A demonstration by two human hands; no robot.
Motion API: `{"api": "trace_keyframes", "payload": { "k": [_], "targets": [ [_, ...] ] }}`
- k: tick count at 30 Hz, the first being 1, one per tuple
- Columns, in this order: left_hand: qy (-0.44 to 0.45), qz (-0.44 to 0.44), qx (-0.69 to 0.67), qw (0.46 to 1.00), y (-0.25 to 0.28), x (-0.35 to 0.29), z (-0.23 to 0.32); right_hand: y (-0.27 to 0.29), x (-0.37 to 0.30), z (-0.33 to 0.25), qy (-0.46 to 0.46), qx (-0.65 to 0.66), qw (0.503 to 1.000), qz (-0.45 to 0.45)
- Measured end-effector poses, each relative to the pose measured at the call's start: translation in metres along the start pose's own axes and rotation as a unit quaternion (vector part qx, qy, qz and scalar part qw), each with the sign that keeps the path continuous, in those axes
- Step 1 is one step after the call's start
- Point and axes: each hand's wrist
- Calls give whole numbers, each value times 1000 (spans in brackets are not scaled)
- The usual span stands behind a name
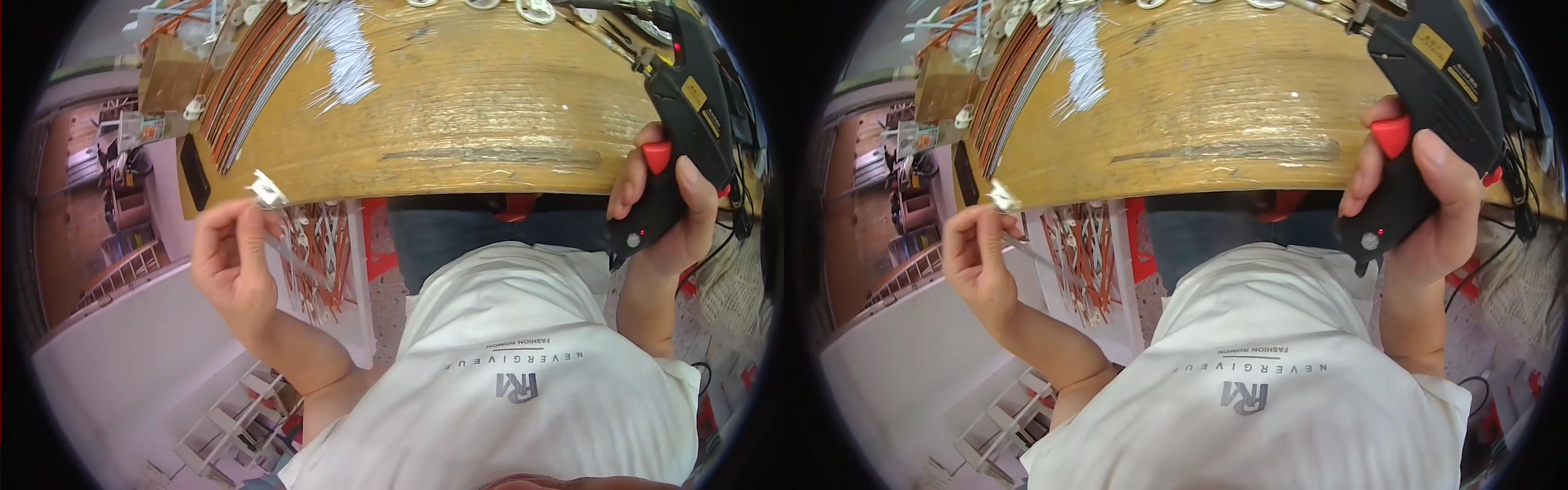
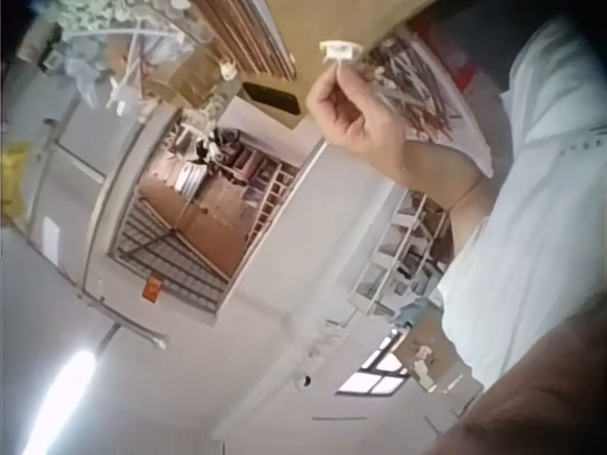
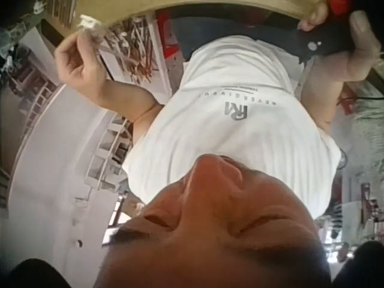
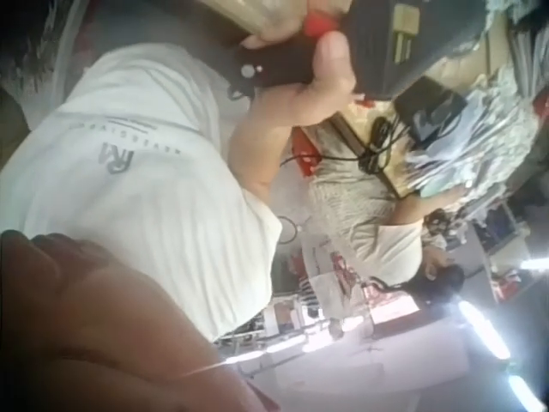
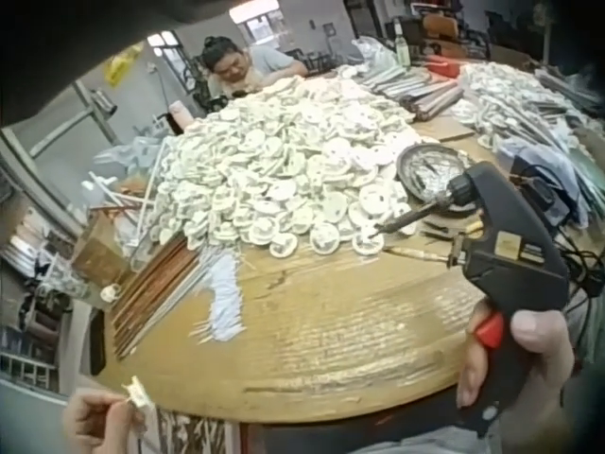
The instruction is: Assembling small white plastic components using a hot glue gun at a workstation.
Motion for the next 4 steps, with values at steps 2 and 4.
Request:
{"api": "trace_keyframes", "payload": {
  "k": [2,4],
  "targets": [
    [93,-135,268,950,35,-2,-23,3,6,5,10,6,1000,-7],
    [202,-221,389,871,48,-7,-52,3,11,8,21,7,1000,-20]
  ]
}}
Point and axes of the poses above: each hand's wrist, its own x-axis towards the middle knuckle, its own y-axis out of the back of the hand, z = x × y, and after that the axes turned 8 degrees about y, right-handed
